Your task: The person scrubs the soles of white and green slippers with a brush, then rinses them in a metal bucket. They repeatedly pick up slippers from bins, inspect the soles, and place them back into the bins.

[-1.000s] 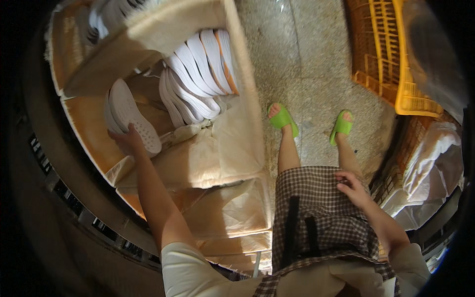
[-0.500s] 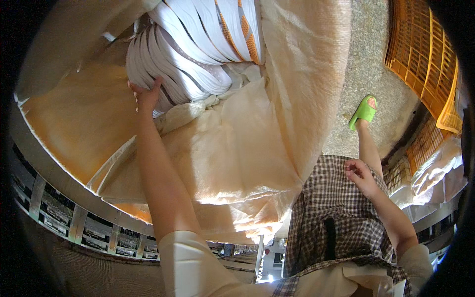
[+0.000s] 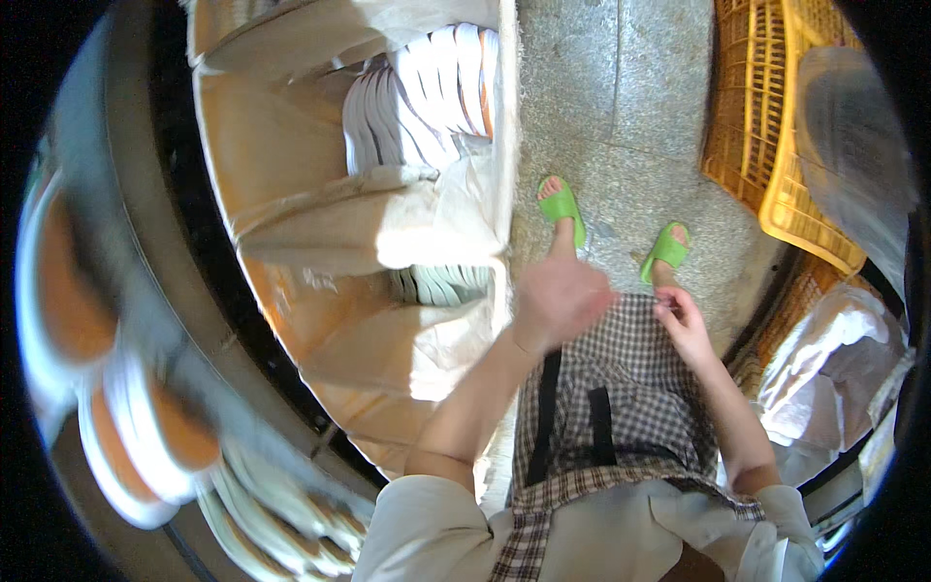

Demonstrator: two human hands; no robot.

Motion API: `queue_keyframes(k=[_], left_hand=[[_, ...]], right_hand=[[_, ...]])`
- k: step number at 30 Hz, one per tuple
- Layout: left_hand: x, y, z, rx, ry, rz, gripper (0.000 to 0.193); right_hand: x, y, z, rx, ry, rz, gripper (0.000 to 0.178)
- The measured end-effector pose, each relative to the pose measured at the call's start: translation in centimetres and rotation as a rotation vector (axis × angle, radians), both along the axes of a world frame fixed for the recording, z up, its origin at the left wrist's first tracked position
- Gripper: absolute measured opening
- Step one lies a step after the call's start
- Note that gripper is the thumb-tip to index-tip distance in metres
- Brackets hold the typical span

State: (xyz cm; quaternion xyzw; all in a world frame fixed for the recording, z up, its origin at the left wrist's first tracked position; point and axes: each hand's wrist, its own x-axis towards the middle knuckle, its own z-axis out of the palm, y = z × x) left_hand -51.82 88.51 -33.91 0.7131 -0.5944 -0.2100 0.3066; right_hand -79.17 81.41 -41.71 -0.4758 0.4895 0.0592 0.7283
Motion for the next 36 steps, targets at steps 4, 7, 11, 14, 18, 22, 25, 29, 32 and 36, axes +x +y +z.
queue_keyframes(k=[4, 7, 11, 14, 18, 22, 25, 29, 32, 36], left_hand=[[-7.6, 3.2, 11.0, 0.007, 0.27, -0.035, 0.016], [-7.4, 6.3, 19.8, -0.004, 0.229, 0.075, 0.015], [-3.5, 11.6, 32.7, 0.016, 0.096, 0.324, 0.039], [-1.2, 16.0, 40.3, -0.377, 0.29, 0.686, 0.046], [6.6, 21.8, 45.0, -0.633, 0.179, 1.067, 0.041], [20.0, 28.9, 43.7, -0.705, 0.375, 1.323, 0.04], [31.3, 33.4, 40.7, -0.685, 0.783, 1.446, 0.04], [40.5, 35.8, 35.0, -0.488, 1.042, 1.531, 0.048], [44.0, 35.6, 32.7, -0.493, 1.045, 1.546, 0.056], [46.9, 35.6, 30.6, -0.54, 1.198, 1.593, 0.058]], right_hand=[[-0.5, 0.5, 5.3, -0.266, -0.119, 0.222, 0.029], [-0.7, 0.3, 8.5, -0.253, -0.042, 0.404, 0.03], [-0.9, -1.0, 11.4, -0.247, -0.065, 0.631, 0.032], [-1.5, -2.1, 12.7, -0.425, -0.005, 0.741, 0.036], [-1.2, -3.1, 13.7, -0.487, -0.012, 0.718, 0.035], [-0.2, -2.0, 14.3, -0.509, 0.085, 0.696, 0.034], [0.4, 0.8, 14.9, -0.584, 0.093, 0.65, 0.027], [0.4, 6.0, 15.7, -0.529, 0.258, 0.614, 0.038], [-0.2, 9.6, 17.5, -0.536, 0.331, 0.689, 0.04], [-0.3, 13.9, 18.3, -0.466, 0.371, 0.756, 0.041]])
